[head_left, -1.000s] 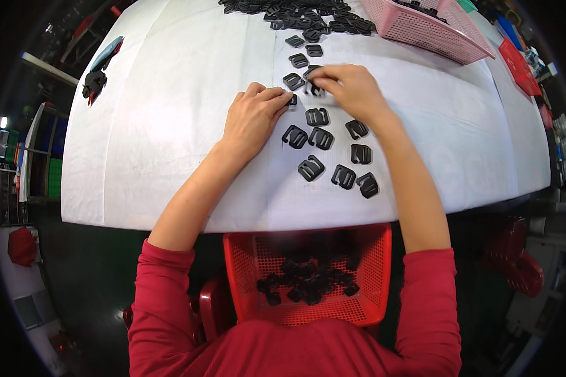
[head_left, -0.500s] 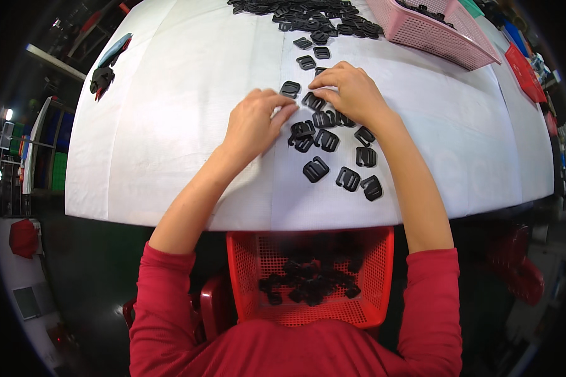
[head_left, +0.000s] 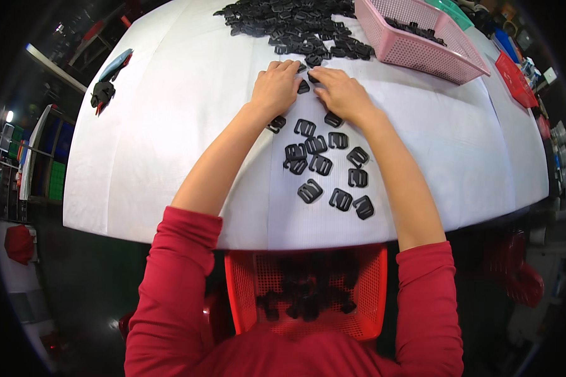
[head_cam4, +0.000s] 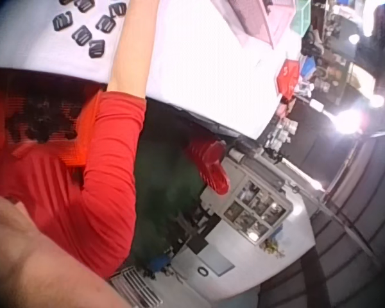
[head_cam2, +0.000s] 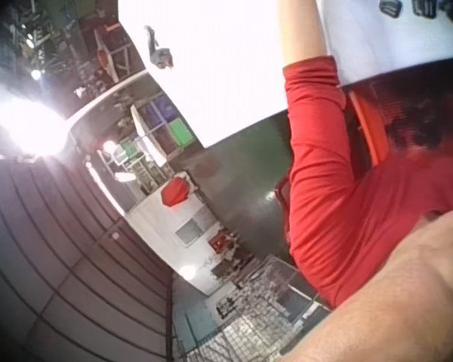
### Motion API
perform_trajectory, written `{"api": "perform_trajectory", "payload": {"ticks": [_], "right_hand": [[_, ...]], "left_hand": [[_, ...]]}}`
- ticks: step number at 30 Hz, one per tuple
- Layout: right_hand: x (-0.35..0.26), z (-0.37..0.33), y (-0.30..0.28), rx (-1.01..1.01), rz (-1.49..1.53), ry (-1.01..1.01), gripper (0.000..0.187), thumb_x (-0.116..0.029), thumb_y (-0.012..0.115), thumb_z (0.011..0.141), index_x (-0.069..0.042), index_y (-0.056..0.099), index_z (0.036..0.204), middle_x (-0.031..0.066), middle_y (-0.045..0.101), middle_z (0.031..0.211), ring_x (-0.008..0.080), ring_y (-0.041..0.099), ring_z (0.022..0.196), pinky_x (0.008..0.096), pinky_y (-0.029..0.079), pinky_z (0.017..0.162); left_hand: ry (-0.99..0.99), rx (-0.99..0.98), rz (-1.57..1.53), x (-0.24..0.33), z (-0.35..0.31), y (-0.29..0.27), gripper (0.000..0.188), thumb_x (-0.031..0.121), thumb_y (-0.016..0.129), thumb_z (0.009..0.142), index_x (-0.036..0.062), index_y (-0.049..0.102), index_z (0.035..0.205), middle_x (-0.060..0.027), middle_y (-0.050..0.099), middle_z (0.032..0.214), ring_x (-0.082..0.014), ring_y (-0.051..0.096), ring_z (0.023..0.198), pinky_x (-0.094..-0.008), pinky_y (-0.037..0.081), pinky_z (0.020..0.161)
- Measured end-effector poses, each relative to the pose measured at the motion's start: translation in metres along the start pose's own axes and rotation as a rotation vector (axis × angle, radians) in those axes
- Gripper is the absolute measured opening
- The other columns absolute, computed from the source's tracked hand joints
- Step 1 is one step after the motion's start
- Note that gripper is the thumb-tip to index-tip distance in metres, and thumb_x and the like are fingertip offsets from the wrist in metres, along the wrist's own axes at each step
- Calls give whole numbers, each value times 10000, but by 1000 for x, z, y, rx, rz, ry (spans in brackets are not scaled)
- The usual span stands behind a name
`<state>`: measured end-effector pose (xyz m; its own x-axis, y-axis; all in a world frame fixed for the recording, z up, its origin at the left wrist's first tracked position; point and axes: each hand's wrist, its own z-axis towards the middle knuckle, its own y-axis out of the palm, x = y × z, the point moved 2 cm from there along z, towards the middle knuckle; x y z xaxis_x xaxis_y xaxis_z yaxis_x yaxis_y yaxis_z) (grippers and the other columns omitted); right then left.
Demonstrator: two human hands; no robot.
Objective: The person sits at a table and sorts a pile of small black plastic clips by hand. They pick up the clips from the table surface and place them into a red basket positioned on their lap. The person repeats this process, transferring the clips from the table into the basket until the pile is cleared.
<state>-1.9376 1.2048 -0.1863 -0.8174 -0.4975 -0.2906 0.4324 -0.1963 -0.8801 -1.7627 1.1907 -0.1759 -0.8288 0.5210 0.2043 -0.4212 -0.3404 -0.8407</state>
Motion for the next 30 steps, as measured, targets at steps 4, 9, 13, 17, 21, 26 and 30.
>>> {"api": "perform_trajectory", "payload": {"ticks": [4, 9, 13, 17, 21, 26, 30], "right_hand": [[-9, 18, 1, 7, -84, 17, 348, -302, 589, 906, -150, 620, 1217, 40, 603, 1279, 247, 544, 1188, 435, 468, 913], [-2, 32, -23, -52, -129, 90, 223, -223, 624, 868, -154, 695, 1068, 49, 679, 1082, 267, 628, 979, 421, 509, 820], [22, 44, 0, 194, -66, 50, 272, -139, 652, 835, -173, 689, 1102, -2, 664, 1137, 243, 605, 1044, 396, 515, 877], [28, 55, 6, 133, -123, 46, 227, -212, 649, 846, -208, 718, 1062, -24, 685, 1096, 208, 608, 1044, 382, 510, 861], [28, 48, -10, 206, 32, 184, 199, -274, 649, 841, -188, 742, 995, 13, 720, 946, 220, 660, 905, 386, 515, 784], [51, 22, -37, 76, 40, 294, 218, -296, 642, 839, -162, 744, 977, 42, 720, 933, 258, 664, 864, 389, 510, 784], [29, 42, -14, 117, -38, 78, 230, -297, 667, 832, -175, 737, 1014, 24, 674, 1047, 214, 579, 1066, 377, 477, 888]], "left_hand": [[-16, -78, 47, -17, 20, 12, 360, 272, 584, 905, 68, 630, 1198, -104, 634, 1226, -313, 556, 1170, -402, 470, 960], [38, -172, -122, -1, -4, -5, 271, 233, 607, 894, 80, 690, 1100, -100, 678, 1129, -290, 612, 1073, -385, 488, 920], [102, -75, -175, 14, -39, -24, 240, 229, 630, 882, 70, 705, 1045, -78, 699, 1056, -286, 626, 972, -391, 505, 840], [-233, -37, -339, 7, -50, -35, 211, 205, 613, 915, 33, 694, 1008, -127, 698, 974, -259, 652, 800, -353, 507, 708], [-448, -67, -530, -15, -46, -33, 223, 215, 599, 928, 15, 691, 961, -115, 705, 821, -195, 628, 684, -323, 485, 640], [-334, 15, -415, -24, -38, -31, 220, 219, 633, 897, 18, 701, 956, -103, 692, 801, -147, 608, 679, -303, 486, 647], [-503, 90, -468, -35, -42, -30, 193, 191, 622, 906, 41, 710, 990, -87, 697, 822, -150, 613, 715, -295, 491, 670]]}}
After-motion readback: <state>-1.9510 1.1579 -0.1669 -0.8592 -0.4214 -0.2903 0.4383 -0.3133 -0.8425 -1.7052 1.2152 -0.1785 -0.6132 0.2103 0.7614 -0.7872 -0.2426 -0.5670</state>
